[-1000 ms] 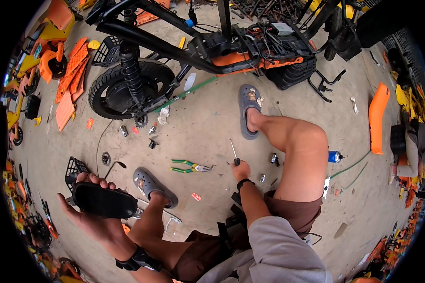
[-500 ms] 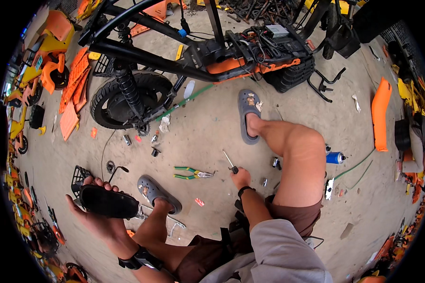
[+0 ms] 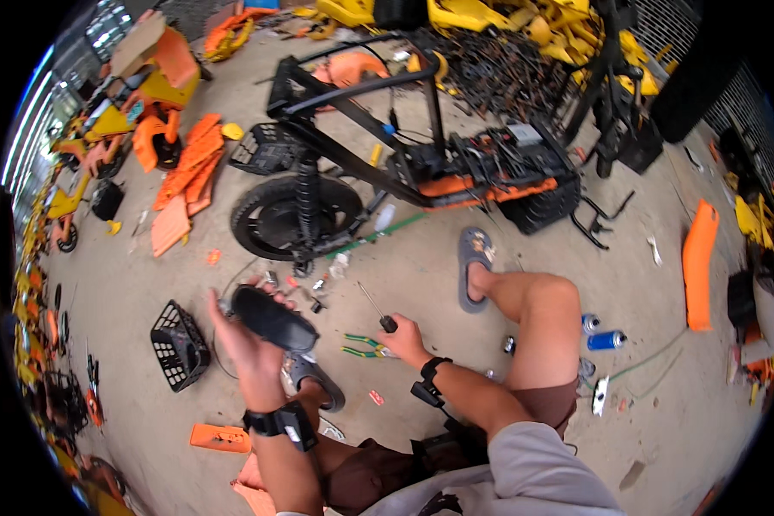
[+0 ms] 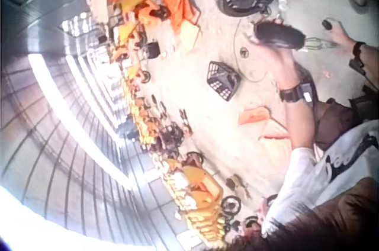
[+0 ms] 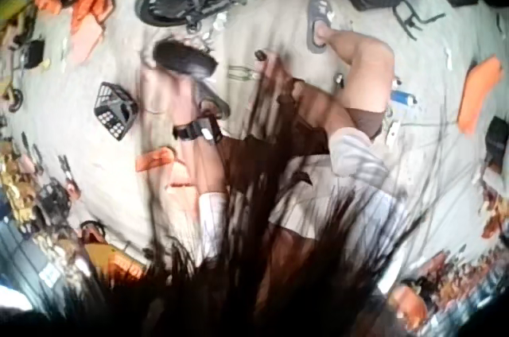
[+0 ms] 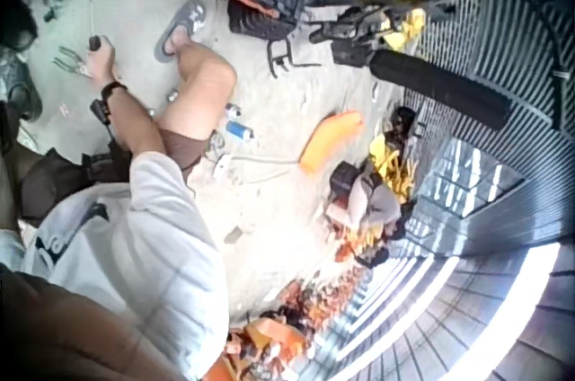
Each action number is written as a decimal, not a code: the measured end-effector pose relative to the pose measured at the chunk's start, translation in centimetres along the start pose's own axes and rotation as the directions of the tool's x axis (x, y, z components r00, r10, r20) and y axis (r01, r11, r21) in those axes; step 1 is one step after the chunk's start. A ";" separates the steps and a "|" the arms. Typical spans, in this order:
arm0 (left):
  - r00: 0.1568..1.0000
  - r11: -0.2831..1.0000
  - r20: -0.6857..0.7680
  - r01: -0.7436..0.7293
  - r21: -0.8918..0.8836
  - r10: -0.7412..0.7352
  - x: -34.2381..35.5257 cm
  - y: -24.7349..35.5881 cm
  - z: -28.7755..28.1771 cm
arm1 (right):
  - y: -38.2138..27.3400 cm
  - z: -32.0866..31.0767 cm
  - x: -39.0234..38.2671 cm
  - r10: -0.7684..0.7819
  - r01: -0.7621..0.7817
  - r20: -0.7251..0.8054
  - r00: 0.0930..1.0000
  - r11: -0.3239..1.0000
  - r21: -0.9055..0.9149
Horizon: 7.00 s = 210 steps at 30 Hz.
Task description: The person uses a screwdriver to unscrew and remove a component from a black motorcycle body part, holding the part in one hand and the tool in the other.
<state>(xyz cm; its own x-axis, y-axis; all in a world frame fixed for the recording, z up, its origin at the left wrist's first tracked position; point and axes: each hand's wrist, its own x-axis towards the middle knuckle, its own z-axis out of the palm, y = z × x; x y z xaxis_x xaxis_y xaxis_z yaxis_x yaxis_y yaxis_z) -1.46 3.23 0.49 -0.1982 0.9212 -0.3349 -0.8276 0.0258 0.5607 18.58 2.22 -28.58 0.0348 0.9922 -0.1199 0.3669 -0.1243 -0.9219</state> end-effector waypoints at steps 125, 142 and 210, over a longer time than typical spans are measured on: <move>0.993 0.793 -0.010 -0.091 0.602 0.121 2.4 -7.9 -0.9 | -22.4 -9.3 2.4 -0.611 0.600 0.107 0.785 0.792 0.118; 0.995 0.845 -0.019 -0.073 0.530 0.097 2.4 -7.6 -0.6 | -22.9 -9.0 1.9 -0.460 0.426 0.150 0.875 0.880 0.210; 0.931 0.911 -0.200 -0.226 0.344 0.306 -1.4 3.1 -3.8 | -5.8 8.8 10.8 0.197 -0.162 0.633 0.749 0.980 -0.113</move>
<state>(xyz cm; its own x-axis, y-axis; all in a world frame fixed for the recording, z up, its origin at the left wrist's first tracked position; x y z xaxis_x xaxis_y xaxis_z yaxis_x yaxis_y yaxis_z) -5.75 0.57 -0.18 -0.5431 0.7874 -0.2917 -0.5286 -0.0508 0.8473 8.63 13.52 -27.72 -0.4903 0.7109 -0.5043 0.4590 -0.2812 -0.8428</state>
